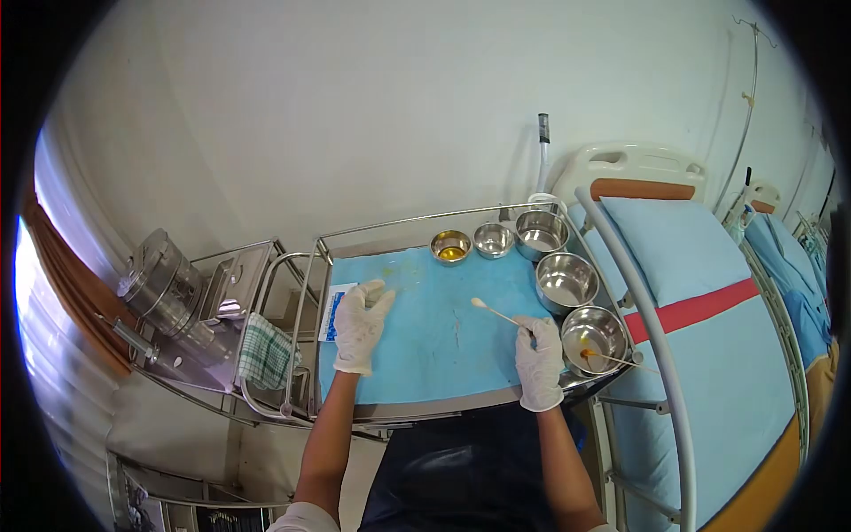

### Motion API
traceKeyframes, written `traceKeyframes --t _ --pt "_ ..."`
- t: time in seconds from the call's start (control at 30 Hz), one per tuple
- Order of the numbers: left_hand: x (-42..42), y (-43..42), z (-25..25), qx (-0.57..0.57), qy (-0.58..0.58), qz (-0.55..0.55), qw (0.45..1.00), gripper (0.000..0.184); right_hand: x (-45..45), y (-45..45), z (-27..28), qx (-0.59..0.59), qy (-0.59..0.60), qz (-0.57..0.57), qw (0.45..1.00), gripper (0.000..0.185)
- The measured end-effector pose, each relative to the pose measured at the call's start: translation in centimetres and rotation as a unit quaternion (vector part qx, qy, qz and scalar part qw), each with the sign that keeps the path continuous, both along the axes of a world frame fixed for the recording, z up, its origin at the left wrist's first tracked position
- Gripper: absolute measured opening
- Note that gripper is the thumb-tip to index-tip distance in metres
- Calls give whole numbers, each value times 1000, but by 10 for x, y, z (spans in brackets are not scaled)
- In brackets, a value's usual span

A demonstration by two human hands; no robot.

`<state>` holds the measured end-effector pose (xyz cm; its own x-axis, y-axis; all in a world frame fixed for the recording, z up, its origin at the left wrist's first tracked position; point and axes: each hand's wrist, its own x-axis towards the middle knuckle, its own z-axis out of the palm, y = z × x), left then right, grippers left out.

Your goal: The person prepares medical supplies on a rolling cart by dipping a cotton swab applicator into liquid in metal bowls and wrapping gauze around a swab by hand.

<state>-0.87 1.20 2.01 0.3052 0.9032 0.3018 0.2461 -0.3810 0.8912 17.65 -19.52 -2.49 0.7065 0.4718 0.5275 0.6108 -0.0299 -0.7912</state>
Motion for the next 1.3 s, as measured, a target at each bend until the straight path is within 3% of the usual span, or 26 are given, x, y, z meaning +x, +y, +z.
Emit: traceKeyframes --t 0.13,0.3,0.47,0.8,1.17,1.3 --pt "-8 4 -16 193 106 42 974 28 -1 1 -1 28 -18 -6 999 20" --pt "2 3 -19 305 176 49 935 24 0 1 -2 36 -34 4 999 20" --pt "9 22 -42 307 239 72 918 25 1 3 -6 40 -42 -2 998 19" --pt "18 13 -27 221 351 95 905 36 2 5 -11 27 -45 -10 999 19" --pt "8 -3 -25 281 303 120 903 40 1 3 -7 19 -26 4 999 20" --pt "8 -18 -18 343 86 36 935 32 1 2 -6 17 -39 0 999 20"
